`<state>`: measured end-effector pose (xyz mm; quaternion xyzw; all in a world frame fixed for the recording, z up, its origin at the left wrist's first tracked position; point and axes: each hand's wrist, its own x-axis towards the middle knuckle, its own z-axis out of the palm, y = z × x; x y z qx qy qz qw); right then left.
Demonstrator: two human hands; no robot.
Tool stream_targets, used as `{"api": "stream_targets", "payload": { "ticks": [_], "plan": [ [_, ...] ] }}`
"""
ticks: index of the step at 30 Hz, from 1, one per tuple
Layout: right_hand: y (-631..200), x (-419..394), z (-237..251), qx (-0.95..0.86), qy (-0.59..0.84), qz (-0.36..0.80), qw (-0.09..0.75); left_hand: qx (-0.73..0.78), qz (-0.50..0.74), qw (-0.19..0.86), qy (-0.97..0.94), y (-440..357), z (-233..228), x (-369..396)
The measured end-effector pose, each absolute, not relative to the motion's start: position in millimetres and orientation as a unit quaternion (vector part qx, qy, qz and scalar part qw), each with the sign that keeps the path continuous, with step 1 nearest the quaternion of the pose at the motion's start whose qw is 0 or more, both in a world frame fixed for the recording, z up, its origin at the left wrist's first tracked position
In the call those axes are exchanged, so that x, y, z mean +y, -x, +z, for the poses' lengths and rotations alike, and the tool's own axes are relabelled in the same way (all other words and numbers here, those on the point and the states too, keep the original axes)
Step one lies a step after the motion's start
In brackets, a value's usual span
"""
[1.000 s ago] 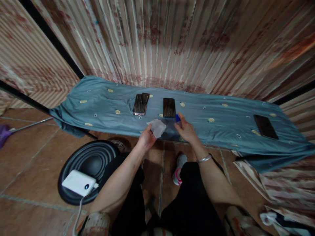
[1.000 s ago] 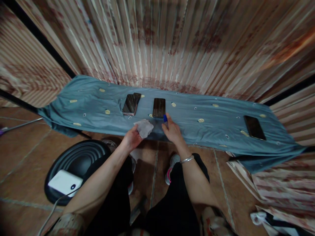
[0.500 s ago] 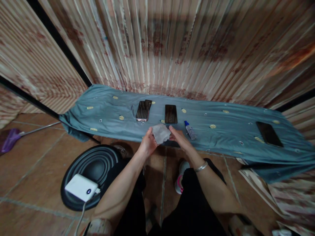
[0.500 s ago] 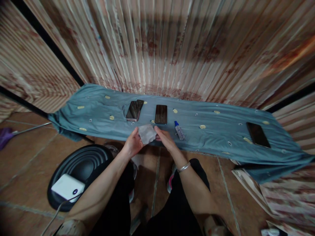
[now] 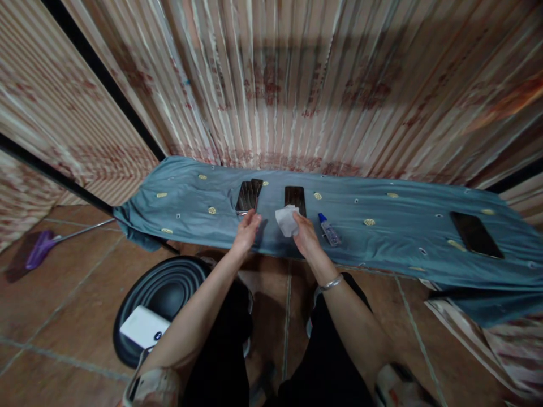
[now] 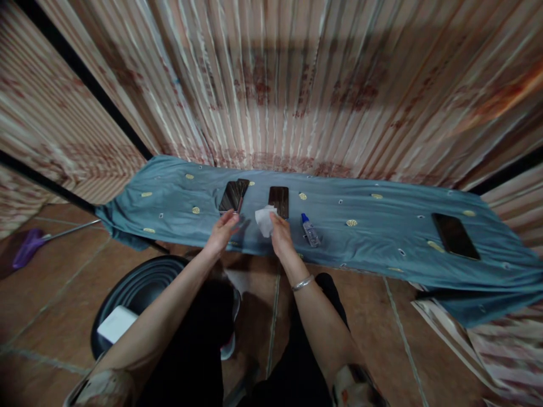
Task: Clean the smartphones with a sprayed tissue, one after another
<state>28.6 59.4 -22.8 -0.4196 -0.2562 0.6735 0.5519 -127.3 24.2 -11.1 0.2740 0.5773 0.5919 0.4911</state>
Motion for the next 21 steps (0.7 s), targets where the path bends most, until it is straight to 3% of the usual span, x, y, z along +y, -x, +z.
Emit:
{"api": "stream_targets", "payload": {
  "ticks": [5, 7, 15, 21],
  "plan": [
    [-26, 58, -20, -0.252, 0.407, 0.678, 0.558, 0.709, 0.505, 0.236, -0.432, 155, -22, 79],
    [-25, 55, -19, -0.254, 0.397, 0.688, 0.552, 0.744, 0.442, 0.189, -0.464, 164, -31, 94],
    [-17, 46, -22, -0.278, 0.398, 0.702, 0.521, 0.768, 0.337, 0.155, -0.522, 183, -60, 120],
    [-16, 46, -26, -0.300, 0.409, 0.696, 0.507, 0.743, 0.380, 0.148, -0.531, 189, -72, 128]
  ]
}}
